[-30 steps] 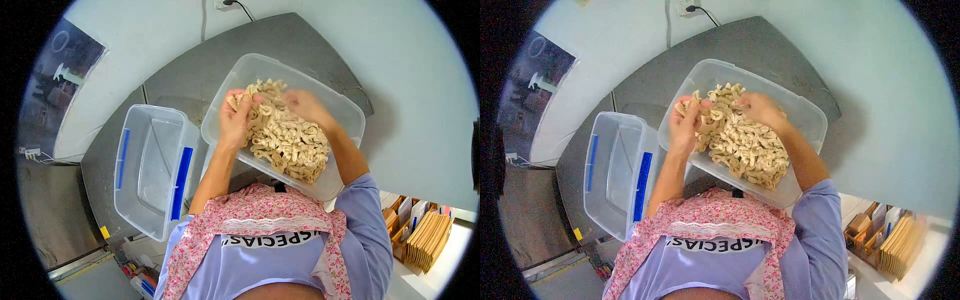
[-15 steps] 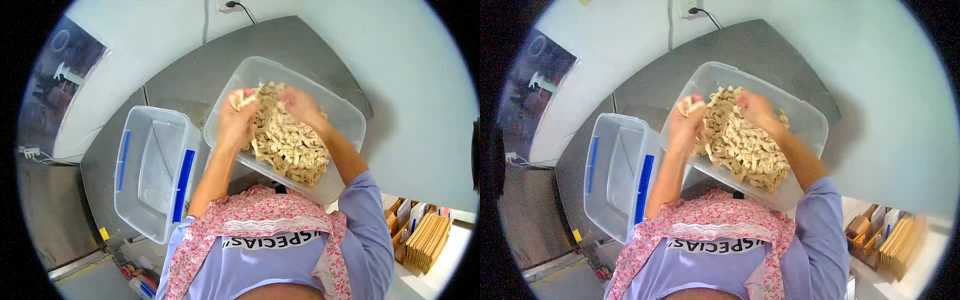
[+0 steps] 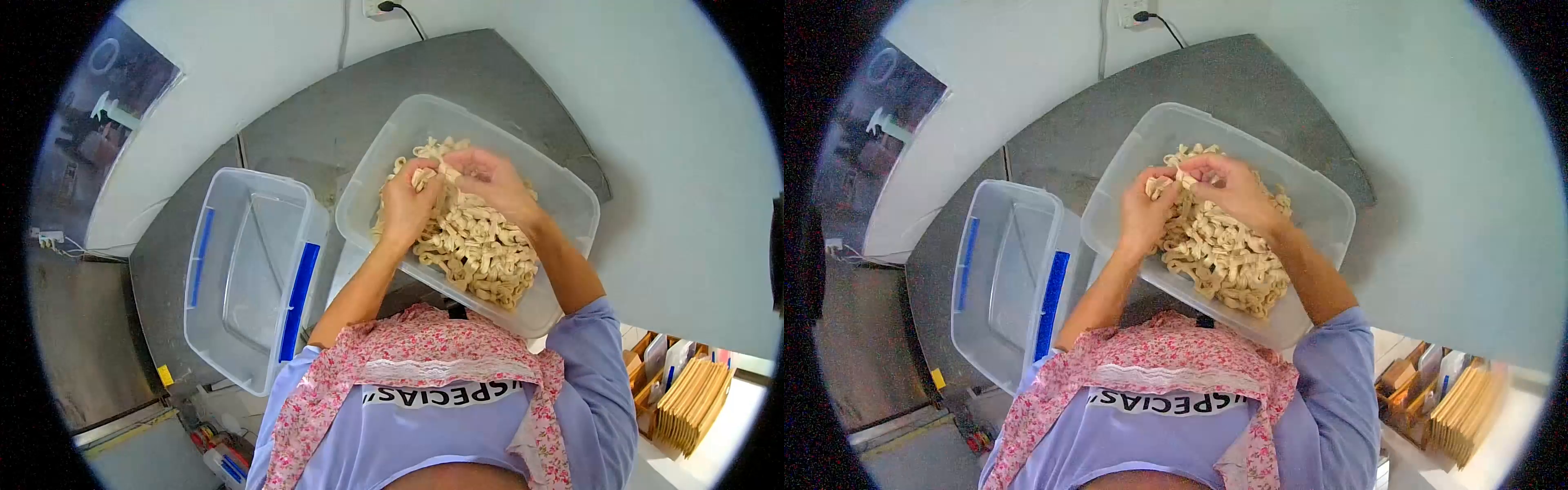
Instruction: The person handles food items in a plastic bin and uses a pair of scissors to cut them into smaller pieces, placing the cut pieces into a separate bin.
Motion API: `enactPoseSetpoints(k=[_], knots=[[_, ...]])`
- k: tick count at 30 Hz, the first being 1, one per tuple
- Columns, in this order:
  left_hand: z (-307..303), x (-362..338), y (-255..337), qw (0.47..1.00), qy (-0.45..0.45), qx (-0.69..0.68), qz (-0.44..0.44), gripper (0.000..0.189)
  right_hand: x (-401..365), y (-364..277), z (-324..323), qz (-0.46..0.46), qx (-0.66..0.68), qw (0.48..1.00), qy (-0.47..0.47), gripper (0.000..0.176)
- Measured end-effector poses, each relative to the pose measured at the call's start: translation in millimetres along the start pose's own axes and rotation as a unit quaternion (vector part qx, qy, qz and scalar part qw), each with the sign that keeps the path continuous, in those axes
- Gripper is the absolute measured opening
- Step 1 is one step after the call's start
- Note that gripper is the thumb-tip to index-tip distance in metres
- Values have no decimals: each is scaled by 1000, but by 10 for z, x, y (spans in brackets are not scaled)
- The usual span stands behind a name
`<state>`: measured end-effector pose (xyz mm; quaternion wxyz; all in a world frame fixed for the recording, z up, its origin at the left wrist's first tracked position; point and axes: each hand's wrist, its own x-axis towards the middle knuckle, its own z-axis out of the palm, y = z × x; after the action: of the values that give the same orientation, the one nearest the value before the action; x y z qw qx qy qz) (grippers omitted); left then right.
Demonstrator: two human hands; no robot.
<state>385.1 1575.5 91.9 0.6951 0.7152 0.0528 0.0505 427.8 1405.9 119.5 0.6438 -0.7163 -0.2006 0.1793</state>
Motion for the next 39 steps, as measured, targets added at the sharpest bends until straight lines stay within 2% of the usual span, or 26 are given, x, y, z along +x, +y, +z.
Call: enactPoseSetpoints(k=[1,4,5,8,9,12,15,17,18,21,24,25,28,34,39], knots=[[0,13,-31,1000,7,-21,-6,21,-4,4,35,-32,-46,998,5,34],[-3,15,2,998,24,-30,50,19,-101,-211,114,-122,-230,965,30,33],[5,2,40,998,37,-26,53,17,-98,-174,134,-153,-218,963,45,31],[23,4,54,984,8,-177,-16,16,-48,-49,118,-102,-79,986,104,31],[-48,14,27,958,-29,-262,-116,21,-23,-40,119,-83,-77,988,107,30],[-135,36,-3,948,-69,-283,-128,22,-50,-57,158,-57,-179,975,121,29],[-101,4,30,974,-61,-189,-110,21,-38,26,165,-63,-137,981,121,29],[-12,15,-25,990,-18,-133,-37,21,-19,97,108,-70,-85,988,109,26],[17,14,21,994,4,-105,0,22,-24,87,98,-67,-101,986,115,25],[11,-90,191,1000,-8,4,24,23,-30,62,83,-69,-161,976,133,23],[43,-103,172,983,9,121,137,25,-31,68,82,-94,-250,951,156,22],[62,-104,180,988,10,114,108,21,-38,42,89,-88,-257,950,155,21],[63,-93,198,972,11,159,172,15,-69,-18,118,-89,-287,942,153,20],[53,-52,39,944,24,268,190,18,-77,74,130,-186,-376,895,153,17],[62,-63,47,931,-14,323,171,20,-111,5,171,-198,-428,872,132,18]])
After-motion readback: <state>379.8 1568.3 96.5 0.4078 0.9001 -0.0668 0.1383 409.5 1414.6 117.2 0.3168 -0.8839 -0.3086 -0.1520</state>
